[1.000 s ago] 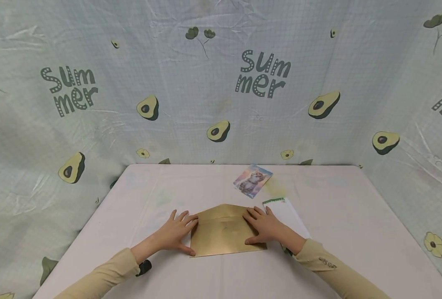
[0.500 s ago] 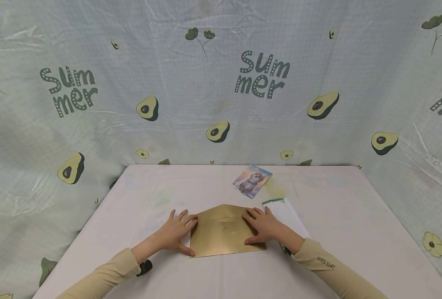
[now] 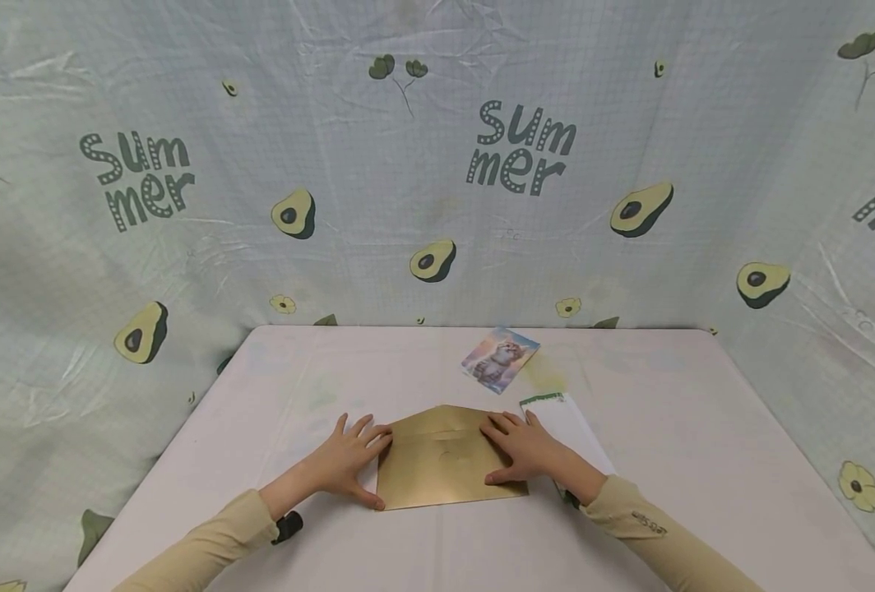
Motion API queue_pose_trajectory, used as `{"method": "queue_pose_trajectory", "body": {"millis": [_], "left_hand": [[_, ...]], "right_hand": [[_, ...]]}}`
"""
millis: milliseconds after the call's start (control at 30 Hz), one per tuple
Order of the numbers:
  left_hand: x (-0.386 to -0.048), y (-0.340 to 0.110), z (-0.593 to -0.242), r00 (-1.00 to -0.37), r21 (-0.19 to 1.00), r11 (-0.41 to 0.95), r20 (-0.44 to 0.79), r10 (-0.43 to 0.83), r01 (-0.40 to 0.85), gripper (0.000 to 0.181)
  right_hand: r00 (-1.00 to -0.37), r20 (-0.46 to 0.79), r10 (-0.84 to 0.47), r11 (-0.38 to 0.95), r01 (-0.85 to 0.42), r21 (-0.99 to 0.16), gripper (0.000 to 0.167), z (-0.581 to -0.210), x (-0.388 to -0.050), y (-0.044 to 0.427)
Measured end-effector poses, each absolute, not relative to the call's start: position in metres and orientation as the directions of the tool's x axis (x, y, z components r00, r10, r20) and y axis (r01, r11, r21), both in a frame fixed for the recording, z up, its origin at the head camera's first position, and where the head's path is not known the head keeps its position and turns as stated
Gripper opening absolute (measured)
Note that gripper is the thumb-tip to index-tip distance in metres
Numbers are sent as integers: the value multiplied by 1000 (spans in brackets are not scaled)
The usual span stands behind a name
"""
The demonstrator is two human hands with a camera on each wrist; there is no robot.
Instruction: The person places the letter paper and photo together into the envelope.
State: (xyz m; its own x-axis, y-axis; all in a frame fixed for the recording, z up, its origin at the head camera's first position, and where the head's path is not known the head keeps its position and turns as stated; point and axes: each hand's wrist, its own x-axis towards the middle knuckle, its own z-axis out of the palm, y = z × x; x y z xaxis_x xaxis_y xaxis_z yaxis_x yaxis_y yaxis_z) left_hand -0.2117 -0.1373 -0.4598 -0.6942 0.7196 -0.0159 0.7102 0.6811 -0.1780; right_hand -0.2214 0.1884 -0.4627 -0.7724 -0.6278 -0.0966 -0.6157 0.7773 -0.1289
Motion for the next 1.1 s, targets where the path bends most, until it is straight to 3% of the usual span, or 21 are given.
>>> {"method": "queue_pose_trajectory", "body": {"millis": [800, 1100], "left_hand": [[-211, -138, -462, -703, -169, 689, -29, 711, 704, 99], [-211, -137, -461, -686, -208, 671, -4, 727, 712, 99]], "right_hand": [[-757, 49, -651, 751, -652, -104, 65, -466, -227, 201], [-795, 108, -597, 787, -607, -109, 57, -460, -236, 211]]}}
